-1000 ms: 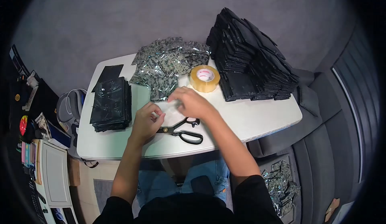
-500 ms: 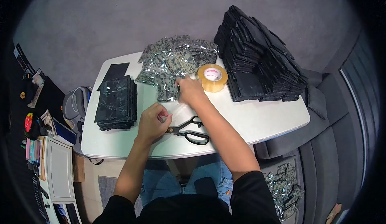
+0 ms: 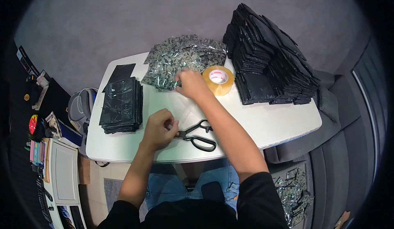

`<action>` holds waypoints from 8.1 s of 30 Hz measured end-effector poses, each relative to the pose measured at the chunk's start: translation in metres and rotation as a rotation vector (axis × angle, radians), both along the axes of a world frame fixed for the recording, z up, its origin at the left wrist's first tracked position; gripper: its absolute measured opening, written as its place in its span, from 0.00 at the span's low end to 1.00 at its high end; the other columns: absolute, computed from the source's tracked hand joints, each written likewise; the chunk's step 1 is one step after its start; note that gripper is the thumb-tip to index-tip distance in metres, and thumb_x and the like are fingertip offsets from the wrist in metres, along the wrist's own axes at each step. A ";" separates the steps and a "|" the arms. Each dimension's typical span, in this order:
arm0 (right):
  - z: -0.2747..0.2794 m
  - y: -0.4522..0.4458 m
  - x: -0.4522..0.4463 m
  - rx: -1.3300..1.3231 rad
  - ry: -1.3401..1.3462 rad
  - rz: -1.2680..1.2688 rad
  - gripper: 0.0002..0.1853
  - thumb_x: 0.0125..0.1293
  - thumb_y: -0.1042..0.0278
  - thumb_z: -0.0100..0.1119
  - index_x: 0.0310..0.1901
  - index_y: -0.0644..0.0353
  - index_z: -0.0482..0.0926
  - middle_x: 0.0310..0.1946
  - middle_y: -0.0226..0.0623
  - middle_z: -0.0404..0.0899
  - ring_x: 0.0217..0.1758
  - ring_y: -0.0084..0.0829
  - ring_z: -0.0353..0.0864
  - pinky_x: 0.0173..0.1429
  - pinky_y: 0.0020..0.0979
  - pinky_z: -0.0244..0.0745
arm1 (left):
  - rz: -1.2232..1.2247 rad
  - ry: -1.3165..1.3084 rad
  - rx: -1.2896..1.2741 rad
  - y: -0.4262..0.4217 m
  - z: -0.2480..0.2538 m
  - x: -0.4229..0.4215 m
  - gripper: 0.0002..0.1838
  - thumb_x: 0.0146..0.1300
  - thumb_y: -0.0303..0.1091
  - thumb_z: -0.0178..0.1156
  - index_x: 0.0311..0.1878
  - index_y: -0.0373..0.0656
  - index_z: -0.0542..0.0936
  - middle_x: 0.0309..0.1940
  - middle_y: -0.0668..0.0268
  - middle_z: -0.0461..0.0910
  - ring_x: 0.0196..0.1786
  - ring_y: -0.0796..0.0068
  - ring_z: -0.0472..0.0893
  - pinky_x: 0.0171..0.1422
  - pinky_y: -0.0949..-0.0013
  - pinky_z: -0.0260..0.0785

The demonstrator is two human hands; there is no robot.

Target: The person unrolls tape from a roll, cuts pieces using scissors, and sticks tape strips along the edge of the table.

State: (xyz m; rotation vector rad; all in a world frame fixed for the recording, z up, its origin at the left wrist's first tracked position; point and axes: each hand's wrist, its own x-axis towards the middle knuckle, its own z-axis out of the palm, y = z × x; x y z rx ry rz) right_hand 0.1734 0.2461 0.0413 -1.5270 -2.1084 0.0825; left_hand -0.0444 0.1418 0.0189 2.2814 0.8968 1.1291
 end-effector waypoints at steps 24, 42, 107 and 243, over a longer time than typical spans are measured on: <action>-0.021 -0.076 0.079 0.081 -0.052 -0.308 0.18 0.67 0.65 0.75 0.56 0.61 0.83 0.49 0.59 0.89 0.53 0.61 0.89 0.62 0.55 0.82 | 0.336 0.043 -0.187 -0.052 0.038 -0.009 0.14 0.67 0.31 0.78 0.33 0.33 0.83 0.26 0.55 0.88 0.28 0.66 0.90 0.35 0.67 0.79; 0.042 -0.159 -0.014 0.153 0.255 0.288 0.25 0.61 0.67 0.79 0.61 0.55 0.84 0.60 0.46 0.82 0.71 0.50 0.78 0.80 0.47 0.69 | 0.448 -0.027 -0.151 -0.065 0.036 -0.019 0.12 0.65 0.27 0.77 0.38 0.36 0.80 0.23 0.58 0.83 0.26 0.62 0.86 0.35 0.60 0.76; 0.009 -0.126 0.029 0.183 0.257 -0.014 0.26 0.63 0.74 0.74 0.64 0.55 0.83 0.65 0.51 0.76 0.74 0.57 0.75 0.80 0.50 0.71 | 0.308 -0.391 -0.194 -0.087 0.040 -0.091 0.06 0.69 0.20 0.74 0.46 0.30 0.90 0.40 0.63 0.85 0.43 0.78 0.86 0.51 0.73 0.82; -0.070 -0.301 -0.099 -0.724 1.031 0.475 0.32 0.71 0.59 0.67 0.73 0.57 0.71 0.35 0.28 0.76 0.35 0.23 0.74 0.42 0.30 0.73 | 0.063 -0.881 -0.847 -0.093 0.036 -0.104 0.20 0.78 0.33 0.61 0.66 0.31 0.84 0.58 0.57 0.87 0.64 0.61 0.84 0.71 0.49 0.78</action>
